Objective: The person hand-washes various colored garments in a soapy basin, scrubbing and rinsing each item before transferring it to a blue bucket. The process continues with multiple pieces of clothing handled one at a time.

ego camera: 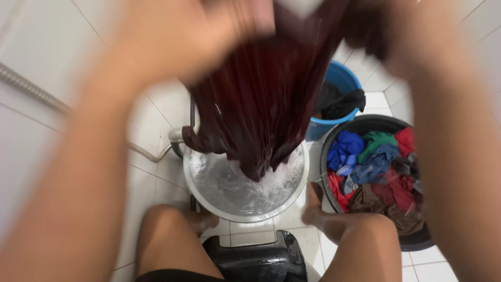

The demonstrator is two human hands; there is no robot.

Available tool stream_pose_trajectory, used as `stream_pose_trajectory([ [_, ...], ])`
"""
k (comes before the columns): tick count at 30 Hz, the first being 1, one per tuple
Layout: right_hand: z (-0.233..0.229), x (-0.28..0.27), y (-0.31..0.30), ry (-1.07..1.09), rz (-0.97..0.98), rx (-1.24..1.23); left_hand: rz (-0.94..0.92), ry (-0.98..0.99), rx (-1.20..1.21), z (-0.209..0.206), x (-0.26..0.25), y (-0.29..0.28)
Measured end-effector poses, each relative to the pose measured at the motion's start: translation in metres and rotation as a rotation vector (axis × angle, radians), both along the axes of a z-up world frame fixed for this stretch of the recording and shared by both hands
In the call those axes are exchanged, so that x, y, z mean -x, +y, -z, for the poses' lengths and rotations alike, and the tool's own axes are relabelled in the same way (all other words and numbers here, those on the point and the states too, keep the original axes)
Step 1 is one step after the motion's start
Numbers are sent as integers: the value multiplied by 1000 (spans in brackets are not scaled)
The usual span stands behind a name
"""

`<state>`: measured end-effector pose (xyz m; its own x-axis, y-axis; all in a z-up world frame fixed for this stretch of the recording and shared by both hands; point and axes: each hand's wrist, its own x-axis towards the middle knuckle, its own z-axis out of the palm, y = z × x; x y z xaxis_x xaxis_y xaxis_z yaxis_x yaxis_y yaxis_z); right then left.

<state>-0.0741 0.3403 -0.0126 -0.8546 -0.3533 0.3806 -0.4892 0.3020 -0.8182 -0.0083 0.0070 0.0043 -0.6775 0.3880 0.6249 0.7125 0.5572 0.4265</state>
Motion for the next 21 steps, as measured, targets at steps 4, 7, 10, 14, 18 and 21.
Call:
stream_pose_trajectory([
  [4,151,39,7,41,-69,-352,99,-582,-33,136,14,51],
  [7,273,44,-3,-308,240,-539,-162,-789,178,250,16,72],
  [10,367,22,-22,-428,165,-657,-303,-1021,331,359,11,78],
  [14,457,-26,-58,-516,208,-1005,-403,-1202,396,472,-35,68],
  [18,531,-42,-51,-664,-21,-880,-297,-1240,470,508,-45,70],
  [21,528,-28,-28,-753,-330,-1027,-161,-1259,404,477,-36,68],
])
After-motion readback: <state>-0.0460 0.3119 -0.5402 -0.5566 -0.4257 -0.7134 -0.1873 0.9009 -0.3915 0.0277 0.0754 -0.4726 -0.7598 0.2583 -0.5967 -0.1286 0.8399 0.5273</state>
